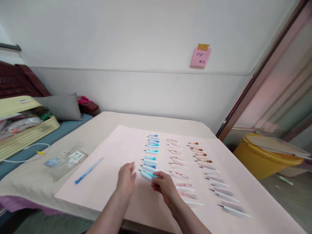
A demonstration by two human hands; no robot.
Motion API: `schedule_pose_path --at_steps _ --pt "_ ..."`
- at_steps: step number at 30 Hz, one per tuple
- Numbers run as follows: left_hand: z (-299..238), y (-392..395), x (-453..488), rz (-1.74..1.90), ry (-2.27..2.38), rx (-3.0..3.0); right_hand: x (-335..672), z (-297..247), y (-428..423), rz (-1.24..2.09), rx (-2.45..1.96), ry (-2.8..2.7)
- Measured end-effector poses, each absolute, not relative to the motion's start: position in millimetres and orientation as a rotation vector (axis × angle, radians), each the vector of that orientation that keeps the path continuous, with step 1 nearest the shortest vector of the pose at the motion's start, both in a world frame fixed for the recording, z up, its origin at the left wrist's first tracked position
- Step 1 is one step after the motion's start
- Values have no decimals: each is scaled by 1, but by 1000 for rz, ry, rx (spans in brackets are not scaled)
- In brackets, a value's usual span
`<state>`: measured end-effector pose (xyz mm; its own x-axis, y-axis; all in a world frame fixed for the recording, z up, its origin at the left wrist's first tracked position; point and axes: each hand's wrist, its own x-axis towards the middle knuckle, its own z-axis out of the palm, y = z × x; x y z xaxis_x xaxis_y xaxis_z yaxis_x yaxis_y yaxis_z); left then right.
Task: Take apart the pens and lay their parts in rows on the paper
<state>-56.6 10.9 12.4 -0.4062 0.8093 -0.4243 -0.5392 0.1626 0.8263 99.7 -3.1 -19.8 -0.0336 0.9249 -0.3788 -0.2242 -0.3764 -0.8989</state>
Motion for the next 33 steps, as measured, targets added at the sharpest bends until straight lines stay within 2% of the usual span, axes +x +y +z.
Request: schedule_pose_path --at_steps 7,21,33 --pt "40 30 -130 1714 1187 -59 92 -35 0 1499 -1384 -991" --pt "41 29 -124 1659 1038 -93 95 -60 12 1333 -1448 -1155" --pt "39 30 -124 1624 1032 -80 98 -39 8 1224 -1510 -1221"
